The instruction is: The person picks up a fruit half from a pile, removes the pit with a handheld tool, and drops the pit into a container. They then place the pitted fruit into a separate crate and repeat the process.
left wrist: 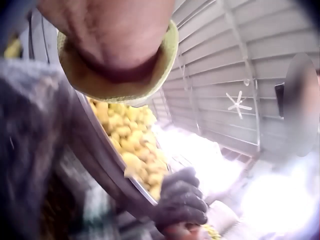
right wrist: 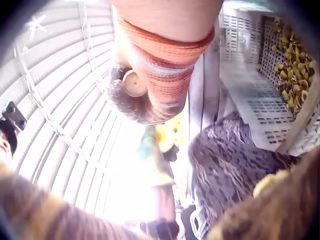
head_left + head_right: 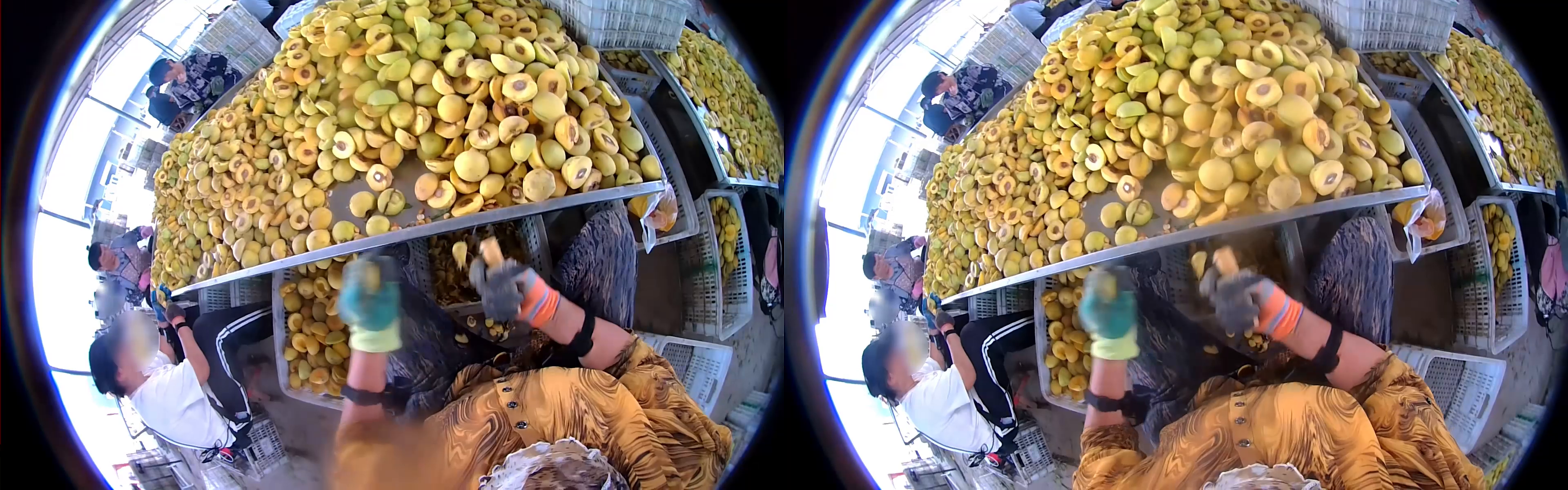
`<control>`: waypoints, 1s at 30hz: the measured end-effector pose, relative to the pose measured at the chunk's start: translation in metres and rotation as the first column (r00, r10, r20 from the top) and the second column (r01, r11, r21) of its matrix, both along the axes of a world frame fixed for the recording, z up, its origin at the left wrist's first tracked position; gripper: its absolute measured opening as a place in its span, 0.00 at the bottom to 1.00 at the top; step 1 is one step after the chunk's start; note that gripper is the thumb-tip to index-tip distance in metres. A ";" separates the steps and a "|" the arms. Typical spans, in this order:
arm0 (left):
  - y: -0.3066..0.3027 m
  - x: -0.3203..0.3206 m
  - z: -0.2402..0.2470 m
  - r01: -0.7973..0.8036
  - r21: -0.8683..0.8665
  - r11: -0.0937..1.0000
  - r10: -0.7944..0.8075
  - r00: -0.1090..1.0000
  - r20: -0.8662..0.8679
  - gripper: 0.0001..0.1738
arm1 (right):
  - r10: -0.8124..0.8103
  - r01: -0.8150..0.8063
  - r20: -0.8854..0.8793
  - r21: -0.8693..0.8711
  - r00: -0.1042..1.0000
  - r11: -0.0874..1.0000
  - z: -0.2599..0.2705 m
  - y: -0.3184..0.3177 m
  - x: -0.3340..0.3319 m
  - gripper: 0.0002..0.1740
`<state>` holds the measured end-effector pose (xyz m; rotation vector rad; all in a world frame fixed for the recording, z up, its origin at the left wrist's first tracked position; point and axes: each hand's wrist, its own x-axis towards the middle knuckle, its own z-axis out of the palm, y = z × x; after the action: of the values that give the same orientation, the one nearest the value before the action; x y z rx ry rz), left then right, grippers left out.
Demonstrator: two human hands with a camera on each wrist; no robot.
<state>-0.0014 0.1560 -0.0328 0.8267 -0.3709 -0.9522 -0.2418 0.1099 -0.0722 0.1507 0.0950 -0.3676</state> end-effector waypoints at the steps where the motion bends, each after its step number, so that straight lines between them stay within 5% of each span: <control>1: 0.005 0.030 -0.005 -0.154 0.187 0.970 -0.059 0.598 0.799 0.12 | -0.038 0.001 -0.227 -0.158 0.973 0.987 -0.001 -0.013 -0.002 0.09; 2: 0.010 0.061 -0.010 -0.582 0.017 0.813 -0.174 -0.216 0.961 0.14 | -0.108 -0.035 -0.433 -0.310 0.895 0.950 -0.003 -0.022 -0.004 0.09; 3: 0.016 0.090 -0.019 -0.693 -0.021 0.721 -0.341 -0.381 0.859 0.18 | -0.144 -0.060 -0.678 -0.268 0.721 0.962 -0.014 -0.024 0.001 0.11; 4: 0.024 0.099 -0.005 -0.719 0.047 0.693 -0.461 -0.392 0.796 0.23 | -0.157 -0.081 -0.699 -0.295 0.698 0.952 -0.019 -0.021 0.005 0.12; 6: 0.021 0.115 -0.007 -0.703 -0.080 0.706 -0.470 -0.550 0.690 0.27 | -0.188 -0.137 -0.738 -0.356 0.649 0.924 -0.027 -0.013 0.014 0.13; 7: 0.014 0.118 -0.011 -0.672 -0.058 0.739 -0.401 -0.507 0.762 0.27 | -0.448 -0.145 -0.683 -0.625 0.576 0.767 -0.039 -0.006 0.020 0.15; 10: -0.045 0.106 -0.005 -0.481 0.017 0.877 -0.163 -0.262 0.951 0.28 | -0.723 -0.183 -0.434 -0.897 0.537 0.403 -0.063 0.010 0.036 0.14; 11: -0.073 0.110 -0.015 -0.449 0.000 0.893 -0.205 -0.409 0.889 0.29 | -0.677 -0.261 -0.494 -0.868 0.545 0.423 -0.058 0.010 0.036 0.14; 14: -0.138 0.086 -0.002 -0.485 0.435 0.759 -0.631 -0.382 0.676 0.34 | -0.598 -0.438 -0.626 -0.779 0.501 0.449 -0.033 0.006 0.030 0.15; 16: -0.167 0.096 -0.018 -0.395 0.477 0.785 -0.619 -0.478 0.624 0.31 | -0.608 -0.498 -0.667 -0.737 0.430 0.457 -0.026 0.004 0.026 0.16; 17: -0.170 0.101 -0.019 -0.346 0.555 0.757 -0.653 -0.365 0.664 0.27 | -0.616 -0.491 -0.650 -0.753 0.446 0.438 -0.022 0.002 0.022 0.19; 18: -0.170 0.104 -0.022 -0.262 0.528 0.808 -0.589 -0.394 0.705 0.24 | -0.592 -0.382 -0.624 -0.781 0.510 0.495 -0.039 0.002 0.020 0.21; 20: -0.162 0.124 -0.044 -0.124 0.364 0.923 -0.383 -0.217 0.898 0.22 | -0.547 -0.260 -0.604 -0.773 0.579 0.578 -0.062 0.002 0.021 0.22; 21: -0.162 0.148 -0.069 -0.153 0.447 0.881 -0.426 0.151 0.892 0.18 | -0.526 -0.251 -0.619 -0.754 0.583 0.607 -0.060 0.002 0.021 0.22; 22: -0.130 0.114 -0.018 0.021 0.536 0.844 -0.395 0.700 0.594 0.15 | -0.525 -0.268 -0.606 -0.768 0.597 0.582 -0.043 0.001 0.020 0.22; 25: -0.106 0.127 -0.056 -0.087 0.257 0.962 -0.213 0.347 0.913 0.15 | -0.518 -0.411 -0.641 -0.765 0.567 0.496 -0.018 0.002 0.026 0.18; 27: -0.088 0.095 -0.040 -0.177 0.218 0.960 -0.222 -0.001 0.975 0.14 | -0.509 -0.301 -0.609 -0.770 0.608 0.562 -0.022 0.005 0.032 0.13; 30: -0.099 0.073 -0.042 -0.043 0.182 0.982 -0.185 -0.115 0.976 0.15 | -0.542 -0.291 -0.608 -0.776 0.580 0.559 -0.031 0.001 0.027 0.18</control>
<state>0.0712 0.0572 -0.0752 1.6517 -1.7947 -0.1618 -0.2144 0.1105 -0.1033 -1.0393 0.8478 -0.6032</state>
